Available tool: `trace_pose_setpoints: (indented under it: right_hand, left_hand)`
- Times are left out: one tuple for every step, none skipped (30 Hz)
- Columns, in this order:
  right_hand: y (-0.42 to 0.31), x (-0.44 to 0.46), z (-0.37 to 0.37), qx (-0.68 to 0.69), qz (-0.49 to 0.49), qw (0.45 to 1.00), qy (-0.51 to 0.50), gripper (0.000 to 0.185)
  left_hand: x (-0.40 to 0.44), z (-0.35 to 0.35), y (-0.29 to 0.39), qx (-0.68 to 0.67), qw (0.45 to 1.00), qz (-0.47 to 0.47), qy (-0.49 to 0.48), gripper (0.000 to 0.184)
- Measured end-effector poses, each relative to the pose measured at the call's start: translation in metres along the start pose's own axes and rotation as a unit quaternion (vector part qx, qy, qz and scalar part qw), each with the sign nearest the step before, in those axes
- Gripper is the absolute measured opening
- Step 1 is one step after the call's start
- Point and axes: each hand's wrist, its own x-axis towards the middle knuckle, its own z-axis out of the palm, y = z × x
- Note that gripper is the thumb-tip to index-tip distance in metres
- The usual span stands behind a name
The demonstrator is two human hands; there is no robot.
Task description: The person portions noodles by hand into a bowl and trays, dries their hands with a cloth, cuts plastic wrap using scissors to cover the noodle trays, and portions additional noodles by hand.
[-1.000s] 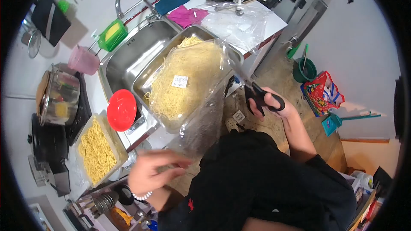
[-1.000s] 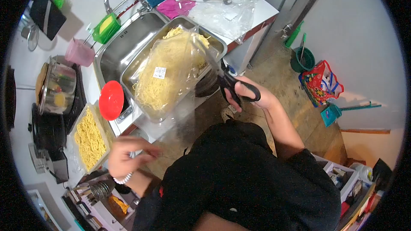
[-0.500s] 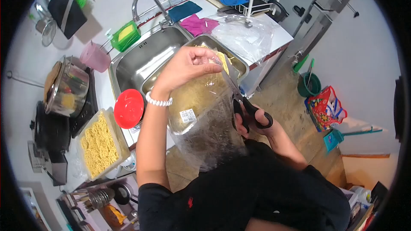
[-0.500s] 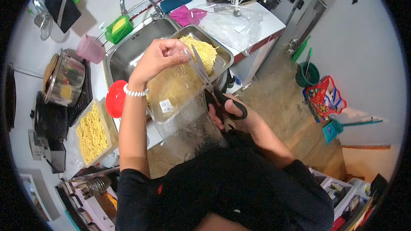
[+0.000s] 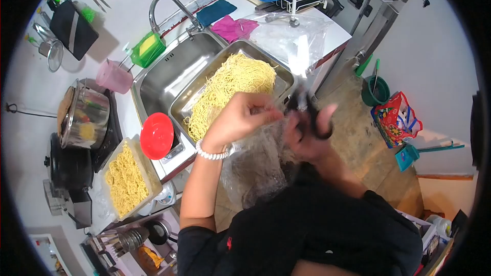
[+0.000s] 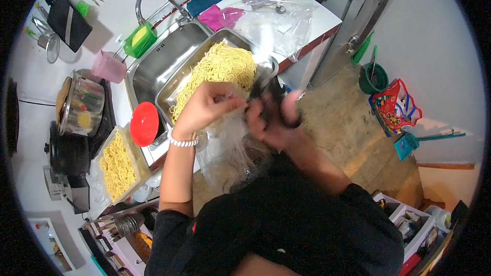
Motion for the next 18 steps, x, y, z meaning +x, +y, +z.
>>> trace_pose_setpoints:
  right_hand:
    - [-0.018,0.010,0.005,-0.062,-0.038,0.997,-0.038,0.072]
    - [-0.040,0.020,0.006,-0.122,-0.079,0.986,-0.077,0.072]
    - [-0.062,0.024,0.005,-0.174,-0.076,0.978,-0.089,0.072]
    - [-0.075,0.024,0.006,-0.226,-0.072,0.966,-0.100,0.072]
    - [-0.079,0.020,0.010,-0.331,-0.093,0.938,-0.044,0.066]
    - [-0.079,0.017,0.016,-0.444,-0.113,0.889,-0.006,0.053]
    - [-0.079,0.018,0.014,-0.511,-0.107,0.853,0.010,0.045]
    - [-0.079,0.020,0.010,-0.575,-0.100,0.811,0.026,0.037]
    - [-0.073,0.023,0.008,-0.564,-0.091,0.820,0.044,0.034]
    - [-0.062,0.027,0.007,-0.552,-0.082,0.828,0.062,0.031]
    - [-0.051,0.032,0.006,-0.540,-0.073,0.835,0.082,0.029]
    - [-0.041,0.036,0.004,-0.546,-0.066,0.831,0.081,0.027]
    - [-0.030,0.041,0.000,-0.552,-0.060,0.828,0.080,0.026]
    - [-0.023,0.043,-0.004,-0.558,-0.054,0.824,0.079,0.024]
    - [-0.023,0.045,-0.010,-0.560,-0.016,0.826,0.057,0.023]
    - [-0.025,0.049,-0.016,-0.562,0.022,0.826,0.035,0.022]
    - [-0.027,0.052,-0.020,-0.563,0.060,0.824,0.012,0.021]
    - [-0.027,0.053,-0.021,-0.542,0.050,0.839,0.024,0.020]
  left_hand:
    - [-0.002,0.005,-0.004,0.007,1.000,-0.014,-0.005,0.010]
    - [-0.003,0.008,-0.009,0.015,0.999,-0.029,-0.012,0.009]
    - [-0.003,0.010,-0.022,0.013,1.000,-0.006,-0.002,0.007]
    - [-0.002,0.008,-0.029,-0.013,0.998,0.036,0.053,0.007]
    - [-0.001,0.001,-0.034,-0.039,0.990,0.079,0.110,0.006]
    - [0.000,-0.007,-0.037,-0.064,0.976,0.120,0.168,0.006]
    - [0.000,-0.016,-0.033,-0.101,0.958,0.114,0.242,0.008]
    - [-0.002,-0.027,-0.025,-0.137,0.933,0.107,0.315,0.010]
    - [-0.007,-0.043,-0.020,-0.090,0.934,0.084,0.334,0.011]
    - [-0.012,-0.056,-0.014,-0.043,0.933,0.060,0.352,0.013]
    - [-0.012,-0.062,-0.008,-0.030,0.929,0.048,0.366,0.016]
    - [-0.012,-0.064,0.000,-0.003,0.924,0.042,0.380,0.020]
    - [-0.010,-0.067,-0.001,0.019,0.918,0.044,0.393,0.021]
    - [-0.007,-0.072,-0.001,0.042,0.912,0.046,0.404,0.023]
    - [-0.004,-0.078,-0.003,0.072,0.899,0.032,0.430,0.024]
    - [-0.003,-0.085,-0.007,0.102,0.885,0.017,0.454,0.025]
    - [-0.002,-0.091,-0.011,0.130,0.869,0.002,0.478,0.025]
    - [-0.003,-0.094,-0.017,0.162,0.847,0.031,0.505,0.026]
